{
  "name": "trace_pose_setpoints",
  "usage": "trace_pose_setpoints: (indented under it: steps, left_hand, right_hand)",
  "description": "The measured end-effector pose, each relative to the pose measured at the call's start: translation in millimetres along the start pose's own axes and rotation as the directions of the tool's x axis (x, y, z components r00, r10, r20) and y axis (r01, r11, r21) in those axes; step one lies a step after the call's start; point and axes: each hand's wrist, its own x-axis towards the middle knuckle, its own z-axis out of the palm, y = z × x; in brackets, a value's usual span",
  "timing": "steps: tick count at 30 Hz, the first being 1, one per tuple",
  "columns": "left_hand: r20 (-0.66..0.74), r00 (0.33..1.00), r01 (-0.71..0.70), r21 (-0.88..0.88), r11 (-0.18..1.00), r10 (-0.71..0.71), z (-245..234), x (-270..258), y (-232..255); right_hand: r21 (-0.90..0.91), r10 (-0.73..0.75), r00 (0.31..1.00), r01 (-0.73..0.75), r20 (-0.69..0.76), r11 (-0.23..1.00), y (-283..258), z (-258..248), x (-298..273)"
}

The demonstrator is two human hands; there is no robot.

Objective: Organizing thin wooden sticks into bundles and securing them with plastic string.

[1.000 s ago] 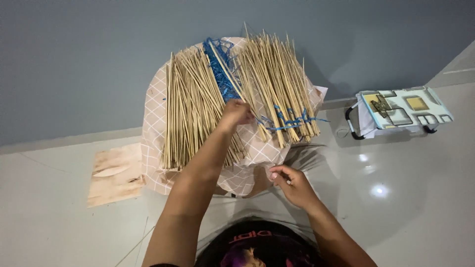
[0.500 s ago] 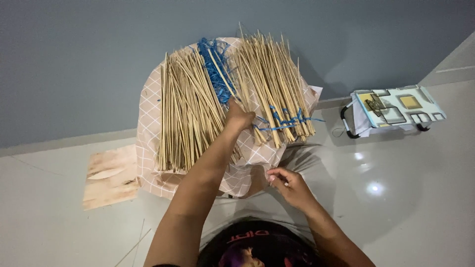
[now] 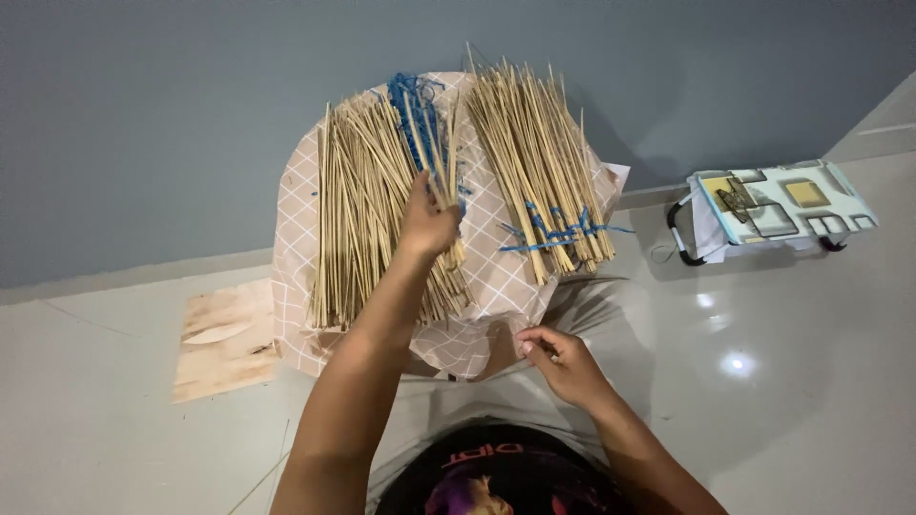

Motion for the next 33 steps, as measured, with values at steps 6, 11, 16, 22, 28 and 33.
trace_pose_setpoints:
  steps: [6,11,16,22,28,33]
  left_hand:
    - [0.011,0.988,-0.153,-0.089,0.984,0.154,-16.8,-51.2,2.9]
    - [-0.005,0.982,-0.191,-0.067,0.979,0.191,-14.8,-68.7,-25.9]
    - [-0.023,0.922,-0.379,-0.258,0.889,0.387,-3.0,-76.2,-91.1]
    - [-0.102,0.889,-0.458,-0.237,0.857,0.447,-5.9,-90.1,-93.3]
    - [-0.145,0.896,-0.443,-0.258,0.859,0.419,-9.6,-96.6,-93.9]
    - [-0.038,0.938,-0.342,-0.265,0.901,0.345,-11.8,-104.1,-79.2]
  right_hand:
    - [0.036,0.005,1.000,-0.006,0.011,0.999,-8.1,1.3,-1.1]
    - [0.149,0.017,0.996,-0.029,0.083,0.988,-21.2,22.6,3.9]
    - [0.182,-0.074,0.961,0.025,0.267,0.983,-40.5,49.2,20.6]
    - [0.345,-0.143,0.960,0.053,0.242,0.937,-39.7,74.0,36.1]
    - [0.311,-0.116,0.960,0.032,0.256,0.950,-48.5,73.6,39.5]
    - [0.257,-0.124,0.974,0.073,0.188,0.964,-27.2,62.8,49.5]
